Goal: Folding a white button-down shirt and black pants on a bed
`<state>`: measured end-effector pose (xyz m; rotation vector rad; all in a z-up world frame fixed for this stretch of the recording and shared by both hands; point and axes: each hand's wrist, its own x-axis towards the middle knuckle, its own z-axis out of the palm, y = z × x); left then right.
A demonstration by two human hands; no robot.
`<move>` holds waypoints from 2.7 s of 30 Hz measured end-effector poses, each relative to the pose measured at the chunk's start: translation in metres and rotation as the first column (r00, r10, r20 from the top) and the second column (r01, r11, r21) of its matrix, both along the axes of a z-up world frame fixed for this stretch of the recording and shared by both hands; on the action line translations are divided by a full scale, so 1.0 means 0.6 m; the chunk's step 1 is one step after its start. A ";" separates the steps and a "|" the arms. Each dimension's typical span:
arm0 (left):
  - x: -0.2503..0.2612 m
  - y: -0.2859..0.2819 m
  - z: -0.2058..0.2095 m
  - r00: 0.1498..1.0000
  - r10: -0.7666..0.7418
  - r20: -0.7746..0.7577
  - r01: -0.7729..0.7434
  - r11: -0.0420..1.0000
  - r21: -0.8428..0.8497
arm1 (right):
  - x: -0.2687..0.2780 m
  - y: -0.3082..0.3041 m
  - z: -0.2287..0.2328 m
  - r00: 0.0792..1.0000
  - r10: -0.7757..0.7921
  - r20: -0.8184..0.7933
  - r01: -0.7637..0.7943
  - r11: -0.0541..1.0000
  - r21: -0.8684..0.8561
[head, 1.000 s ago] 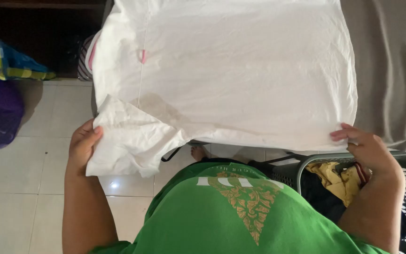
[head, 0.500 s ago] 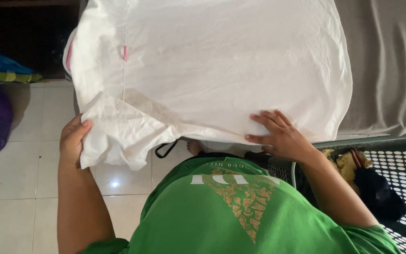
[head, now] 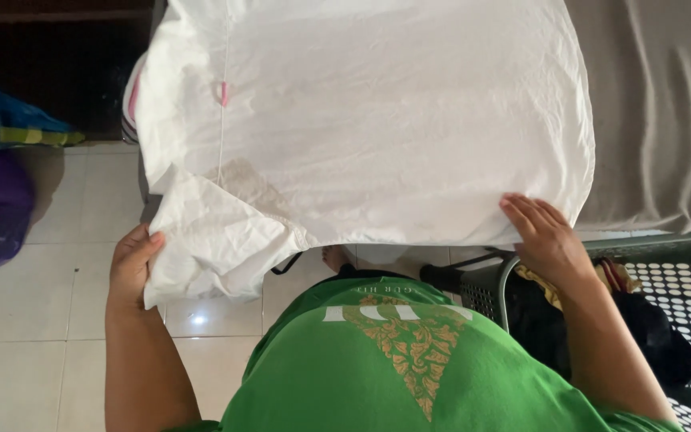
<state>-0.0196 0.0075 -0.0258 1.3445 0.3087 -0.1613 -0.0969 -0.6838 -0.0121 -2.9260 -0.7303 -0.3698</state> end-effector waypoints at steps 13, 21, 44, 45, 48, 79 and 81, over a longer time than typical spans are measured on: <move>0.042 -0.033 0.022 0.997 0.040 0.067 -0.031 0.992 -0.119 | 0.002 -0.105 0.075 0.691 -0.410 -0.596 0.695 0.604 0.391; 0.137 -0.113 0.080 0.963 0.223 0.151 -0.152 0.913 -0.379 | 0.131 -0.149 0.016 0.677 -0.623 -0.392 0.729 0.496 0.472; 0.568 -0.188 0.004 0.964 0.183 0.191 -0.085 0.898 -0.432 | 0.377 -0.153 0.016 0.449 -0.833 -0.323 0.847 0.512 -0.143; 0.582 -0.171 -0.017 0.986 0.028 0.163 0.038 0.919 -0.392 | 0.386 -0.148 0.012 0.431 -0.847 -0.312 0.844 0.500 -0.192; 0.519 -0.138 0.038 0.905 -0.228 0.359 0.012 0.857 0.515 | 0.383 -0.186 -0.023 0.447 -0.847 -0.289 0.842 0.507 -0.185; 0.226 -0.041 0.085 0.989 -0.120 -0.087 0.135 0.489 0.862 | 0.195 -0.389 -0.094 0.448 -0.545 -0.709 0.848 0.006 0.530; 0.210 -0.040 0.057 0.960 -0.223 -0.172 0.225 0.244 0.943 | 0.183 -0.406 -0.118 0.386 -0.653 -0.652 0.912 0.166 0.374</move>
